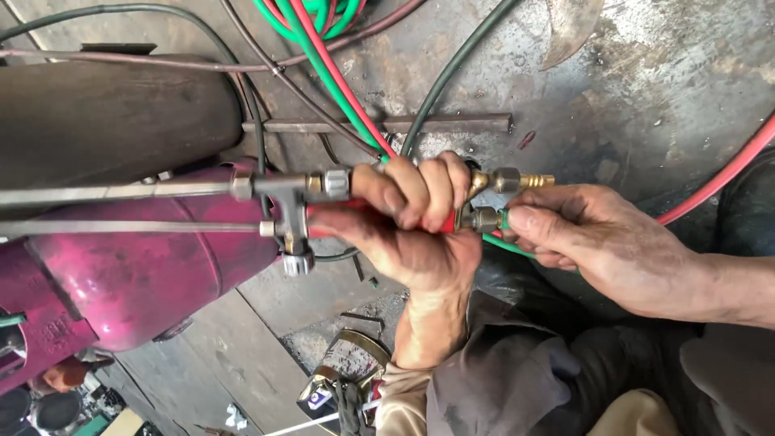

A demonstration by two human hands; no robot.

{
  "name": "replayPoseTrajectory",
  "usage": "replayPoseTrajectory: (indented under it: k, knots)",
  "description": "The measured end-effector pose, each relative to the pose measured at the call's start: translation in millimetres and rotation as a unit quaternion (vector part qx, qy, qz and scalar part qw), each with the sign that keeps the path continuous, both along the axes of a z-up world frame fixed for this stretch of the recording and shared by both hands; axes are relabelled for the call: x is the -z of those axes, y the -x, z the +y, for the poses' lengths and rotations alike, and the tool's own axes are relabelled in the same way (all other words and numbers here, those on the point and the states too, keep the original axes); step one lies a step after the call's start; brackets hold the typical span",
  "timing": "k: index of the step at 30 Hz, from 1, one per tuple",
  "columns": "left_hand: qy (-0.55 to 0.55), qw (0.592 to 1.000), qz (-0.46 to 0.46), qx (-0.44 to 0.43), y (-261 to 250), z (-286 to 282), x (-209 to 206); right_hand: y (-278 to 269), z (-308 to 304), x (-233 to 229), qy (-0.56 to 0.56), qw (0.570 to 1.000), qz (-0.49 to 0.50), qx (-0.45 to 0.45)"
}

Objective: Connecting gas hoses to a torch handle and testing the fitment in an industrial setting.

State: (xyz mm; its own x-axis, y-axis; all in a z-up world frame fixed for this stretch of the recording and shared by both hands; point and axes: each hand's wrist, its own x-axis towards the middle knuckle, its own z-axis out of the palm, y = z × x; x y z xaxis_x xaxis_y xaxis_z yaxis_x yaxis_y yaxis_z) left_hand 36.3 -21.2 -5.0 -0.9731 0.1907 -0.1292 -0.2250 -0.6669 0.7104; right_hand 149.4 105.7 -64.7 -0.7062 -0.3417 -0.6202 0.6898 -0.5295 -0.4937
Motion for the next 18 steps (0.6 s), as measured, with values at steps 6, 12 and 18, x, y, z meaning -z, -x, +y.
replayPoseTrajectory:
  k: [6,12,18]
  knots:
    - [-0.076,0.989,0.116,0.058,2,9,-2,6,12,-15,0.114,0.991,-0.011,0.066]
    - [-0.245,0.892,0.323,0.200,45,30,13,-9,5,4,0.273,0.952,-0.048,0.134]
    - [-0.303,0.861,0.320,0.253,51,21,41,-1,6,21,0.213,0.964,0.072,0.142]
